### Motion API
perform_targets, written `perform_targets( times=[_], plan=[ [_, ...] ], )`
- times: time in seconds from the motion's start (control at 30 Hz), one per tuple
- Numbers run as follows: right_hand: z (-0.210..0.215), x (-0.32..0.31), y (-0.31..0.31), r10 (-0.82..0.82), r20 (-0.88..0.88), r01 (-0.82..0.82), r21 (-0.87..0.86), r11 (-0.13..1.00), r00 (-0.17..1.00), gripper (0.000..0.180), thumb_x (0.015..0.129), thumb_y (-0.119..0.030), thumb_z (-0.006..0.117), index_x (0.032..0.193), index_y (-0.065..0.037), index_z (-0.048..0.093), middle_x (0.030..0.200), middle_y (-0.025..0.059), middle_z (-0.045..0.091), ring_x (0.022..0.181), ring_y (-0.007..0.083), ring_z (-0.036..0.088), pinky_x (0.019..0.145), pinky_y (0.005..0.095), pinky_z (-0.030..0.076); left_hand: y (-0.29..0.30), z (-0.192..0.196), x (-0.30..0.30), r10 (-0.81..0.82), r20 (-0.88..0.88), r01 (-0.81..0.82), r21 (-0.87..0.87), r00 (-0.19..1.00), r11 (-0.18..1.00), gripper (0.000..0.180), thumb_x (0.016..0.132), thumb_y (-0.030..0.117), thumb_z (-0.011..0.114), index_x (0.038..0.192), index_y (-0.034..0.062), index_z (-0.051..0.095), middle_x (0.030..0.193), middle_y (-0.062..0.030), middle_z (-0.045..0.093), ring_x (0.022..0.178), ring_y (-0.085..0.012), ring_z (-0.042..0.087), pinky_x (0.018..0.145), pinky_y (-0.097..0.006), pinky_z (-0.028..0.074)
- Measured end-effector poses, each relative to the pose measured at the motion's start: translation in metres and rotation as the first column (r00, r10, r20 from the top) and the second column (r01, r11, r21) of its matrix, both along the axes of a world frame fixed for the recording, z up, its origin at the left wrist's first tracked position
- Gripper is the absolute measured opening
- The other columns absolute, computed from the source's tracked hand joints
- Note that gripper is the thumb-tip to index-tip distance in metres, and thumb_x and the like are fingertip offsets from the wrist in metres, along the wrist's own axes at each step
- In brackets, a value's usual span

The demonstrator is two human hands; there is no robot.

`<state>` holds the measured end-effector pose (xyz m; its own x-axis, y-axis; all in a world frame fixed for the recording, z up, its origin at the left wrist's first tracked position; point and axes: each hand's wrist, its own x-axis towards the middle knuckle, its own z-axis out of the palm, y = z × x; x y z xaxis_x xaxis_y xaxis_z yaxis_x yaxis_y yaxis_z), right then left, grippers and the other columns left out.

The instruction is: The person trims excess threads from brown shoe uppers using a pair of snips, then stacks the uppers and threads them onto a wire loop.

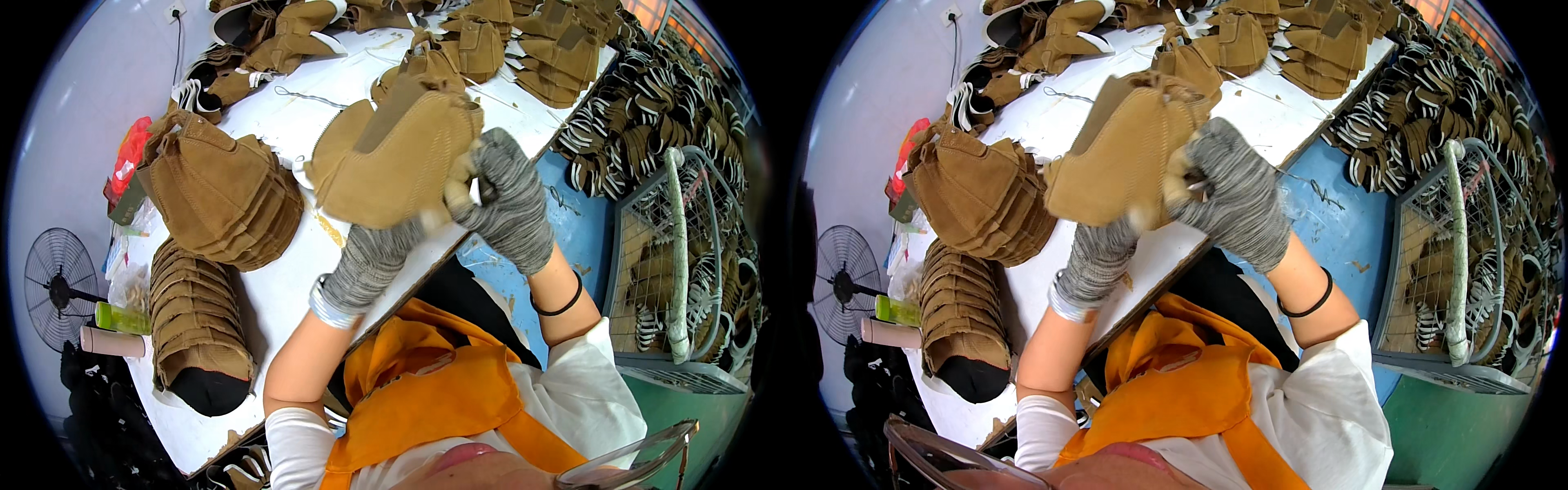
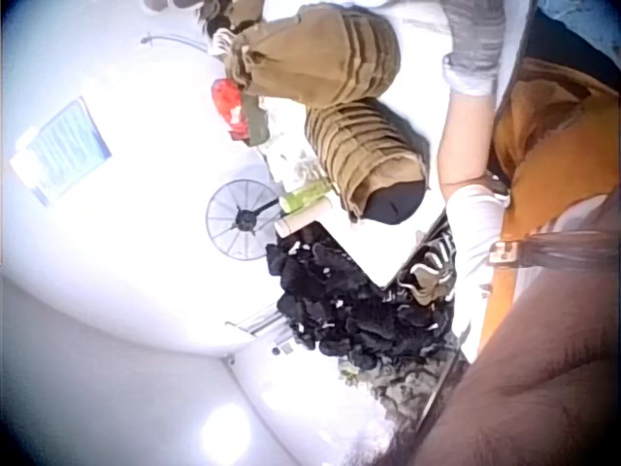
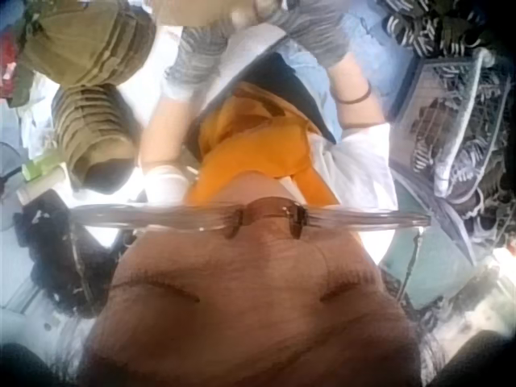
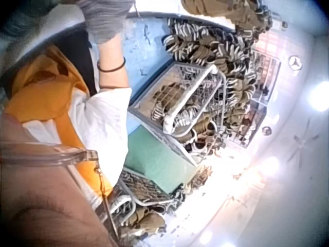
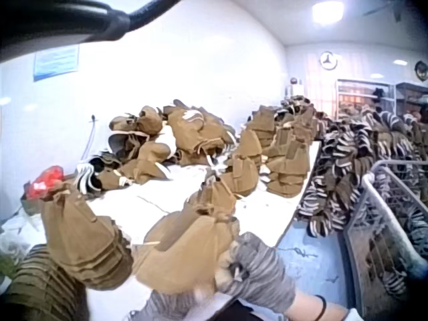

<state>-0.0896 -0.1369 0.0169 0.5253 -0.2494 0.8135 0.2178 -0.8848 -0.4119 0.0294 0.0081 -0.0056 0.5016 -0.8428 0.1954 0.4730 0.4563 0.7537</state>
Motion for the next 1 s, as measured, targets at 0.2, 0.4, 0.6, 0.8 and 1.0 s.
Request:
perform_targets(
  times=[0.2, 0.4, 0.6, 0.8, 1.0],
  plan=[
    [-0.004, -0.007, 0.005, 0.171, -0.086, -0.171, 0.004, 0.985, 0.982, 0.029, 0.068, -0.019, 0.077, 0.090, -0.008, 0.060, 0.087, 0.0057, 0.058, 0.083, 0.0201, 0.062, 0.074, 0.0305, 0.052, -0.001, 0.020, -0.010, 0.282, 0.215, -0.307, 0.093, 0.935, 0.947, 0.055, 0.089, 0.032, 0.062, 0.128, 0.0002, 0.042, 0.120, -0.0116, 0.053, 0.107, -0.0183, 0.055, 0.093, -0.032, 0.046],
    [0.007, -0.018, 0.000, 0.174, 0.044, -0.177, 0.387, 0.905, 0.984, 0.024, 0.088, -0.025, 0.061, 0.105, -0.009, 0.065, 0.091, 0.0036, 0.062, 0.080, 0.0134, 0.058, 0.074, 0.0266, 0.049, -0.001, 0.026, 0.004, 0.307, 0.113, -0.316, 0.075, 0.945, 0.946, 0.053, 0.088, 0.030, 0.062, 0.128, 0.0005, 0.043, 0.116, -0.0112, 0.055, 0.105, -0.0172, 0.056, 0.092, -0.030, 0.047],
    [0.033, -0.034, 0.006, 0.182, -0.114, -0.110, 0.461, 0.881, 0.977, 0.031, 0.095, -0.029, 0.049, 0.110, -0.004, 0.061, 0.085, 0.0060, 0.062, 0.076, 0.0102, 0.057, 0.067, 0.0238, 0.047, 0.002, 0.024, 0.011, 0.291, 0.343, -0.362, 0.164, 0.893, 0.917, 0.047, 0.086, 0.032, 0.065, 0.119, 0.0008, 0.051, 0.107, -0.0107, 0.060, 0.095, -0.0144, 0.059, 0.083, -0.028, 0.048],
    [0.044, -0.032, 0.013, -0.182, -0.473, 0.193, -0.027, 0.981, 0.862, 0.033, 0.089, -0.028, 0.061, 0.103, 0.001, 0.054, 0.088, 0.0151, 0.061, 0.081, 0.0263, 0.063, 0.071, 0.0334, 0.051, -0.004, 0.006, 0.021, 0.137, 0.640, -0.394, 0.277, 0.756, 0.876, 0.041, 0.086, 0.038, 0.064, 0.103, 0.0005, 0.061, 0.081, -0.0097, 0.066, 0.074, -0.0161, 0.063, 0.066, -0.030, 0.051],
    [0.031, -0.031, -0.003, -0.018, -0.407, -0.028, -0.107, 0.994, 0.913, 0.027, 0.093, -0.015, 0.052, 0.116, -0.002, 0.057, 0.092, 0.0143, 0.061, 0.087, 0.0254, 0.061, 0.079, 0.0331, 0.049, -0.011, -0.009, 0.031, -0.241, 0.692, -0.289, 0.555, 0.681, 0.780, 0.051, 0.085, 0.041, 0.065, 0.112, -0.0006, 0.058, 0.095, -0.0097, 0.065, 0.085, -0.0130, 0.061, 0.075, -0.025, 0.050]
  ],
)
